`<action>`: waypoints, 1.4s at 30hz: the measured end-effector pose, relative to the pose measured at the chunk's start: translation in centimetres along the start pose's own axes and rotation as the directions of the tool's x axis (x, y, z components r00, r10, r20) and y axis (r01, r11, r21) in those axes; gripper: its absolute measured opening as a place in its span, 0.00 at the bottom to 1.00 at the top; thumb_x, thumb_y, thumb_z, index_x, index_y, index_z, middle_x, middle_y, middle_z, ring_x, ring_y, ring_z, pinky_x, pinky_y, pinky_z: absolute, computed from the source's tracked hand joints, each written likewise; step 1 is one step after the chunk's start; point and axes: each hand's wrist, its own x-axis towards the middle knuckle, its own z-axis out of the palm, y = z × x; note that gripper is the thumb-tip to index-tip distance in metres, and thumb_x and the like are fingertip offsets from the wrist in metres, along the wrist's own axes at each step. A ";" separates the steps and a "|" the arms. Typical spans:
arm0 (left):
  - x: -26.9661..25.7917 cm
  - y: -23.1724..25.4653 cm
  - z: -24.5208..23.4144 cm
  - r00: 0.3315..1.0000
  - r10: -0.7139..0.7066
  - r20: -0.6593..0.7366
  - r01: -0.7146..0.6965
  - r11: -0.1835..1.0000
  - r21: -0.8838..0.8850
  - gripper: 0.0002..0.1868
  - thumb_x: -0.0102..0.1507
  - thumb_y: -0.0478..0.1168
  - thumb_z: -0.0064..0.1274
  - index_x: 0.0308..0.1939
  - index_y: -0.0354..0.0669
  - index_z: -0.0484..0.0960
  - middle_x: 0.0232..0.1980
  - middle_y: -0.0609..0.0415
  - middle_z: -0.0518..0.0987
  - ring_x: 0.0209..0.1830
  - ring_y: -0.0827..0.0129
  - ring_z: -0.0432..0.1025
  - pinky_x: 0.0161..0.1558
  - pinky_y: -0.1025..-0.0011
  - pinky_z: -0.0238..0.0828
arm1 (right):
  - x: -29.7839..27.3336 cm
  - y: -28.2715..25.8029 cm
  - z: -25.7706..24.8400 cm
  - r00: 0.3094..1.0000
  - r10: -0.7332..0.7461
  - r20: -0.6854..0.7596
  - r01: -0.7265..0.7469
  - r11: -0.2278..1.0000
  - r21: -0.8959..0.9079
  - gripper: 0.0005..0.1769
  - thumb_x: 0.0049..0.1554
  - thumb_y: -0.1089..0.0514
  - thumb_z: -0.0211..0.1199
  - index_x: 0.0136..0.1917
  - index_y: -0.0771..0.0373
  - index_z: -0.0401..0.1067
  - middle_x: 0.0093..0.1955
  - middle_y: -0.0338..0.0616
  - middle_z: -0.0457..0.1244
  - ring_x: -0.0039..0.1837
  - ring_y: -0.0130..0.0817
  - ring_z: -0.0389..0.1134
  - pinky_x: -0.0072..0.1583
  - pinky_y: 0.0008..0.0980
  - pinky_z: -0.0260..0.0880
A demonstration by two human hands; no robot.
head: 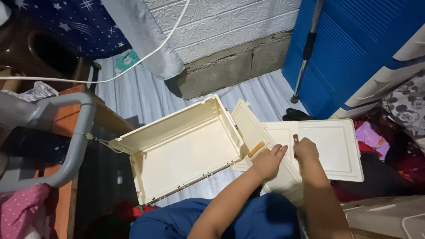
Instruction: The person assembles a beige plastic storage box by hand, attaching side panels, a bottom panel, and a lid. The person snaps the panels into place and secures the lid, completing the box assembly.
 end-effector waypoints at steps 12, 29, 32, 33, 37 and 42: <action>-0.1 0.9 1.1 0.998 0.052 -0.045 -0.053 0.998 -0.025 0.41 0.57 0.30 0.46 0.77 0.44 0.60 0.75 0.43 0.66 0.54 0.46 0.75 0.56 0.55 0.71 | -3.1 -1.7 -1.8 0.931 -0.134 -0.340 0.222 0.947 0.232 0.32 0.66 0.36 0.57 0.44 0.70 0.72 0.50 0.68 0.68 0.55 0.65 0.69 0.60 0.54 0.68; -3.3 -3.8 -1.6 0.985 -0.097 0.143 0.146 0.018 -0.989 0.36 0.65 0.41 0.55 0.75 0.52 0.59 0.74 0.53 0.69 0.62 0.66 0.70 0.51 0.62 0.77 | -11.7 -7.7 -8.1 0.602 -0.285 -0.746 0.704 -0.250 0.664 0.08 0.71 0.70 0.58 0.51 0.66 0.61 0.51 0.44 0.60 0.53 0.26 0.61 0.63 0.30 0.66; -7.9 -7.3 -4.5 0.965 -0.261 0.036 -0.012 -0.182 -0.983 0.35 0.62 0.42 0.58 0.72 0.51 0.62 0.67 0.54 0.73 0.58 0.64 0.72 0.53 0.60 0.77 | -13.0 -9.1 -5.3 0.740 -0.364 -0.566 0.405 -0.430 0.807 0.06 0.68 0.70 0.55 0.50 0.63 0.62 0.48 0.43 0.62 0.51 0.29 0.64 0.61 0.32 0.70; -9.8 -8.4 -5.6 0.936 -0.348 0.052 -0.025 -0.213 -0.977 0.31 0.65 0.45 0.56 0.70 0.47 0.64 0.65 0.53 0.74 0.59 0.65 0.72 0.54 0.63 0.76 | -13.8 -9.7 -4.1 0.771 -0.398 -0.496 0.316 -0.437 0.842 0.05 0.66 0.70 0.53 0.50 0.62 0.62 0.49 0.44 0.63 0.52 0.31 0.67 0.61 0.34 0.73; -16.0 -11.9 -9.3 0.818 -0.569 -0.083 -0.215 -0.169 -0.962 0.23 0.74 0.47 0.52 0.68 0.40 0.67 0.58 0.51 0.75 0.55 0.67 0.70 0.56 0.67 0.73 | -18.4 -12.8 1.6 0.713 -0.589 -0.380 0.171 -0.380 0.909 0.06 0.67 0.69 0.55 0.49 0.62 0.61 0.48 0.47 0.64 0.51 0.33 0.67 0.56 0.34 0.72; -22.6 -17.0 -11.6 0.662 -0.736 -0.138 -0.307 -0.098 -0.947 0.22 0.68 0.40 0.50 0.66 0.45 0.67 0.51 0.57 0.80 0.45 0.73 0.74 0.45 0.72 0.71 | -22.0 -17.3 6.4 0.739 -0.672 -0.049 0.089 0.025 0.996 0.18 0.58 0.67 0.57 0.59 0.60 0.57 0.52 0.47 0.67 0.55 0.35 0.71 0.58 0.35 0.77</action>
